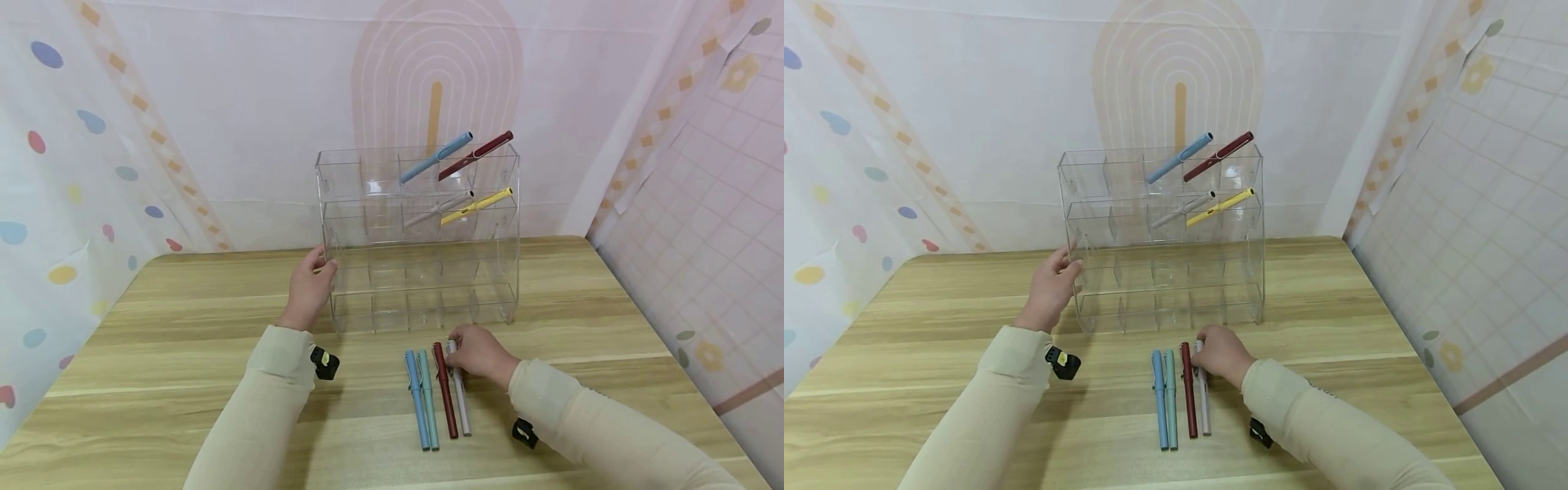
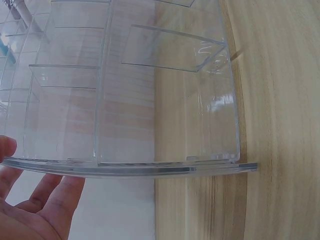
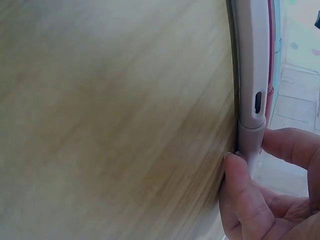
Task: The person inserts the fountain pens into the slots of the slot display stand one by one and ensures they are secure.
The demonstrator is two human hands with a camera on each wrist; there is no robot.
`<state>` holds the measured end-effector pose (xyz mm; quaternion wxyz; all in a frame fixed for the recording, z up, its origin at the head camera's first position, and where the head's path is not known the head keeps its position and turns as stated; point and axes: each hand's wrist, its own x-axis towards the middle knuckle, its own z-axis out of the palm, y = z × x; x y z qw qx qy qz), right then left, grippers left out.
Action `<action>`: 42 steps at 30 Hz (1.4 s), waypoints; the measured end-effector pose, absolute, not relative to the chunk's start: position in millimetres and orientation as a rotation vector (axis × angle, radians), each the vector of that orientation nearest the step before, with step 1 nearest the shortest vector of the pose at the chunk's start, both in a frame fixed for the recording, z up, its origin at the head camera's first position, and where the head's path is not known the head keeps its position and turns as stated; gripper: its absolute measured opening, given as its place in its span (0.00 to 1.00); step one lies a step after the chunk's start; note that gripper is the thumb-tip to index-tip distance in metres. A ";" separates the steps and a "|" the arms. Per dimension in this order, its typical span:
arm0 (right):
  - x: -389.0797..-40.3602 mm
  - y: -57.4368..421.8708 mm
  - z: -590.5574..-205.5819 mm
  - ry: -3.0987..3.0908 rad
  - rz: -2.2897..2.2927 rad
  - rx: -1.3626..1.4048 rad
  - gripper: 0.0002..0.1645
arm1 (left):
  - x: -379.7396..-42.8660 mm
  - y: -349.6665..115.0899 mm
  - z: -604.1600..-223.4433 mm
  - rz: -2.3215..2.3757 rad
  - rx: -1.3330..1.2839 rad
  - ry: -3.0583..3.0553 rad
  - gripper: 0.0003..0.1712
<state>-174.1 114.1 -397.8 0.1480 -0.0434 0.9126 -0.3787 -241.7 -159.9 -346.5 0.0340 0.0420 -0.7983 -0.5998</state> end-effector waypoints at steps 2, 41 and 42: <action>-174.2 113.6 -397.9 2.619 -1.094 -0.115 0.23 | -241.7 -159.8 -346.6 -1.844 0.129 -2.460 0.29; -174.9 146.7 -365.7 2.375 -1.694 0.063 0.22 | -239.7 -159.4 -344.5 -1.860 0.152 -2.457 0.29; -175.0 147.4 -363.0 2.372 -1.716 0.078 0.22 | -239.4 -159.3 -344.3 -1.861 0.150 -2.458 0.29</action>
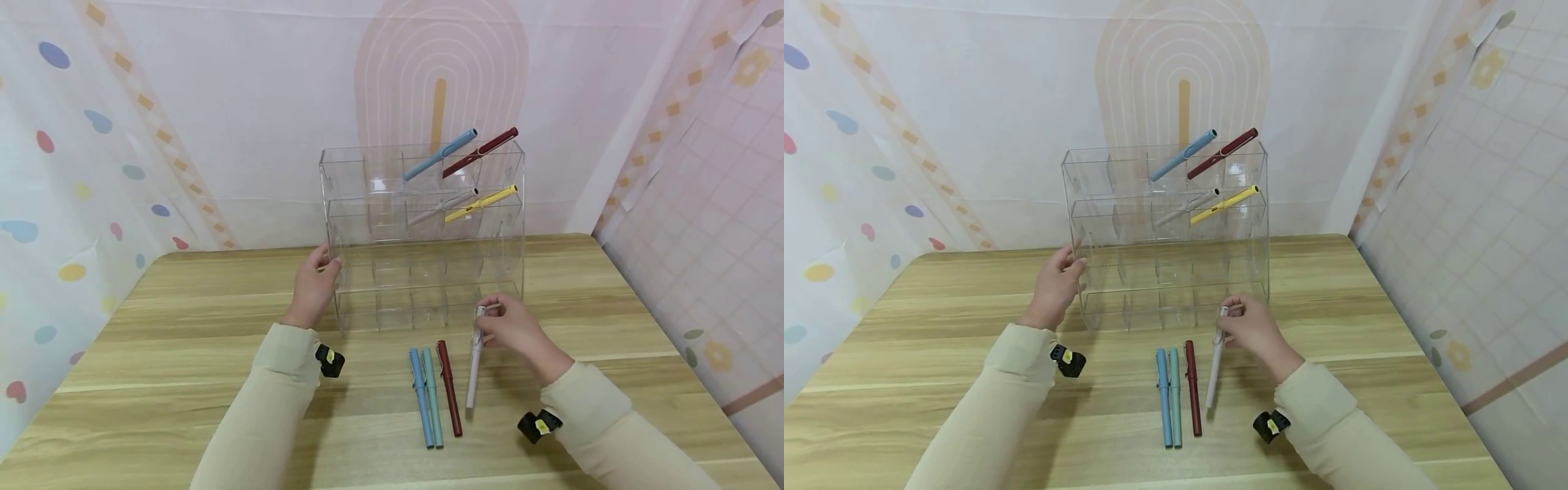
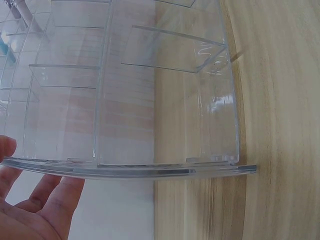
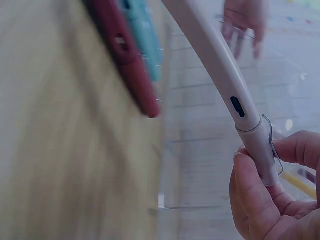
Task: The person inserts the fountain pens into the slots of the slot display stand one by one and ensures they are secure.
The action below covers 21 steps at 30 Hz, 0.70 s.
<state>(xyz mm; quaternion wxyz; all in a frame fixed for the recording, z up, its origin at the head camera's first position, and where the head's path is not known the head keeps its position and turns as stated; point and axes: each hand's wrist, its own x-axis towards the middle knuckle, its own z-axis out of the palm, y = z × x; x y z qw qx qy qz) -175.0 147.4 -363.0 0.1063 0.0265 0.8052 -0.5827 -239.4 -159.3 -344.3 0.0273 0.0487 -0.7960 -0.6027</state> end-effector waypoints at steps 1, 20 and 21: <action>-175.1 148.2 -360.1 2.362 -1.743 0.091 0.22 | -239.2 -159.0 -344.1 -1.863 0.151 -2.460 0.29; -179.6 156.5 -320.4 2.126 -2.360 0.239 0.13 | -239.0 -158.2 -344.0 -1.848 0.150 -2.460 0.29; -180.1 156.0 -319.2 2.116 -2.389 0.240 0.12 | -239.0 -158.1 -344.0 -1.849 0.151 -2.460 0.29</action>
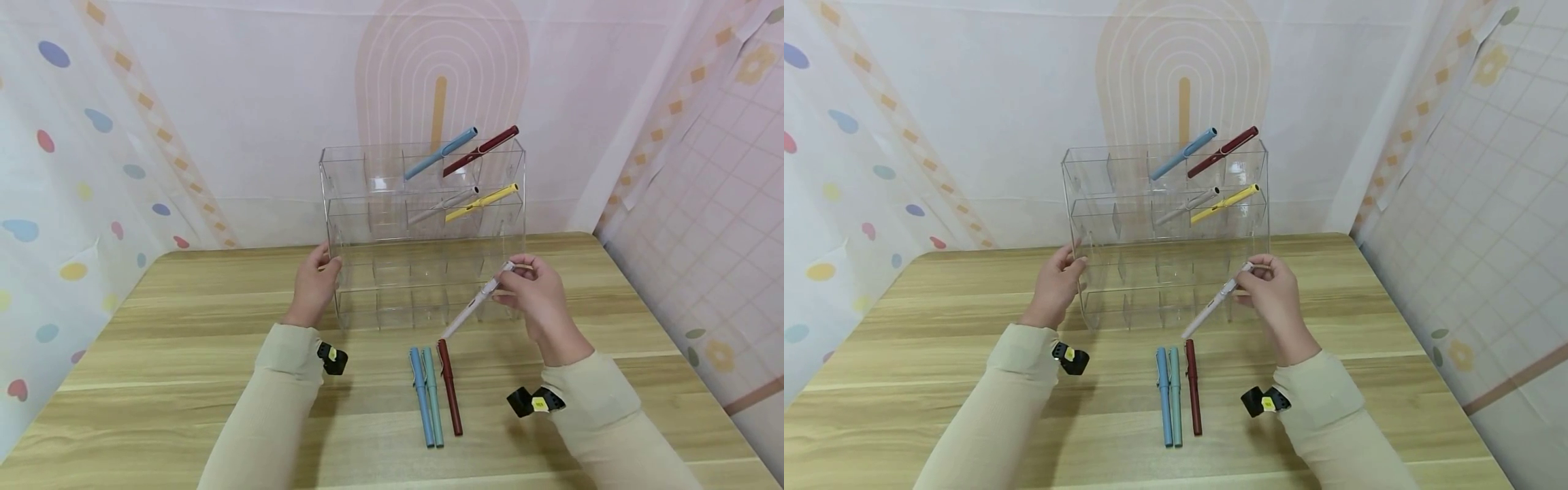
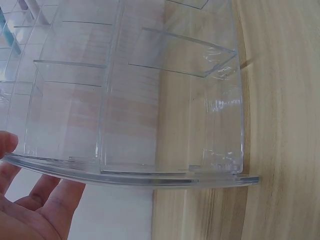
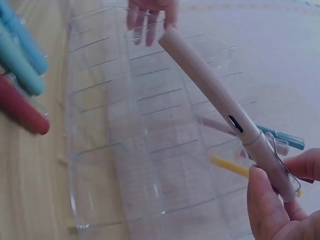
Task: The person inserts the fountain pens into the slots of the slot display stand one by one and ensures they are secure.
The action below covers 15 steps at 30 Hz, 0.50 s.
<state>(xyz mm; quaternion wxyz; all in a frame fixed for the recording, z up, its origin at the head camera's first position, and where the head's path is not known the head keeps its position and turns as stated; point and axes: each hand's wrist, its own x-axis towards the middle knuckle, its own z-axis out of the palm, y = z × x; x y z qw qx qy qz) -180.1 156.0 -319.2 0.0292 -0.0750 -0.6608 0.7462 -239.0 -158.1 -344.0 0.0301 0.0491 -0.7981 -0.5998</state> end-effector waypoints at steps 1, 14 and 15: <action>-180.7 155.3 -318.0 -2.011 2.308 -0.230 0.12 | -239.0 -158.1 -343.9 -1.849 0.152 -2.461 0.29; -192.6 144.3 -310.8 -1.625 2.320 -0.258 0.14 | -240.3 -156.7 -345.0 -1.844 0.148 -2.438 0.28; -193.7 143.4 -310.4 -1.601 2.316 -0.261 0.14 | -240.3 -156.7 -344.9 -1.843 0.149 -2.439 0.28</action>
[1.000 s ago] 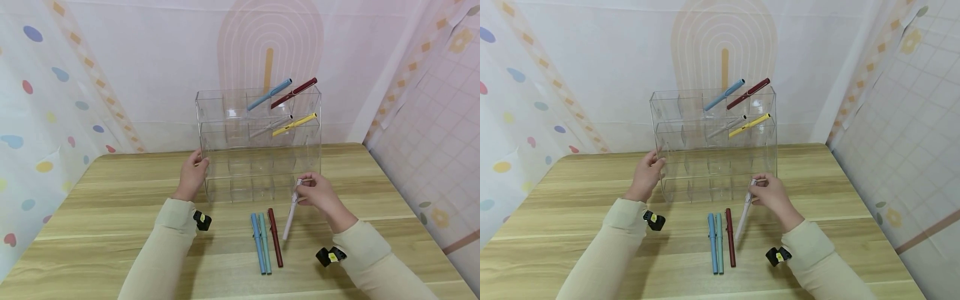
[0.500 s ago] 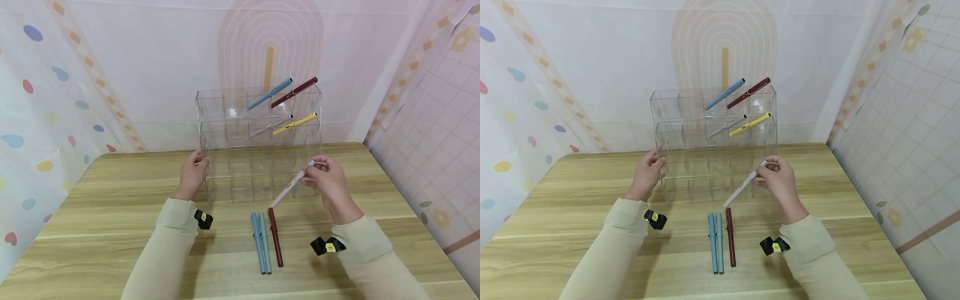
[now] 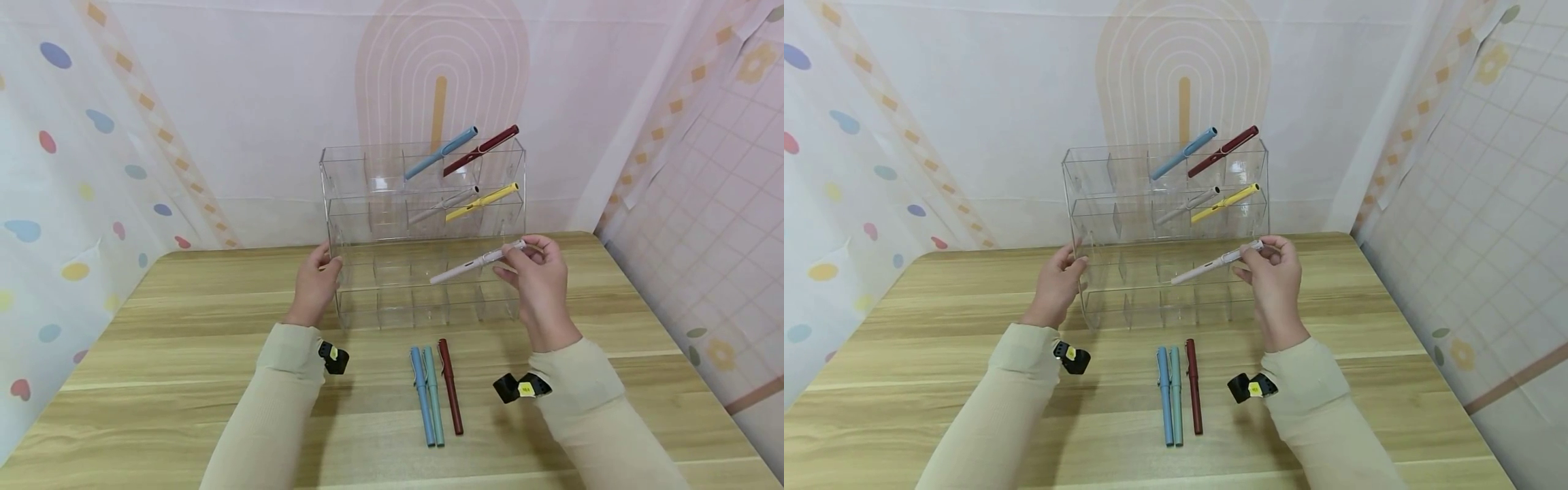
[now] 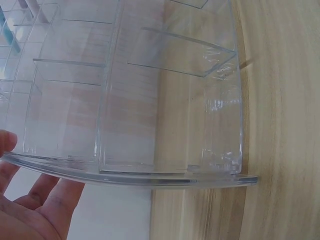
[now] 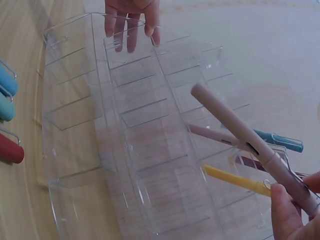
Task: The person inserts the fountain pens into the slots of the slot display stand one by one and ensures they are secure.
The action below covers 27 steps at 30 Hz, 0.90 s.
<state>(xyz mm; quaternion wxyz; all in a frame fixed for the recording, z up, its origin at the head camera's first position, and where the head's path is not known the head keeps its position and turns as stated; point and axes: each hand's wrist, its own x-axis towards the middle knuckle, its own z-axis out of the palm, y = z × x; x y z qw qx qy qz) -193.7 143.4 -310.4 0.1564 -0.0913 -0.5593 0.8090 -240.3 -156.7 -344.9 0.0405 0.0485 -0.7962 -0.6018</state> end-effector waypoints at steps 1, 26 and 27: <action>-195.0 142.5 -310.0 -1.585 2.305 -0.268 0.15 | -240.0 -156.6 -344.8 -1.842 0.150 -2.440 0.28; -221.1 104.8 -316.7 -1.416 2.139 -0.145 0.18 | -241.4 -157.3 -346.6 -1.845 0.170 -2.437 0.28; -221.5 103.7 -318.0 -1.423 2.131 -0.137 0.18 | -241.2 -157.2 -346.3 -1.842 0.170 -2.438 0.28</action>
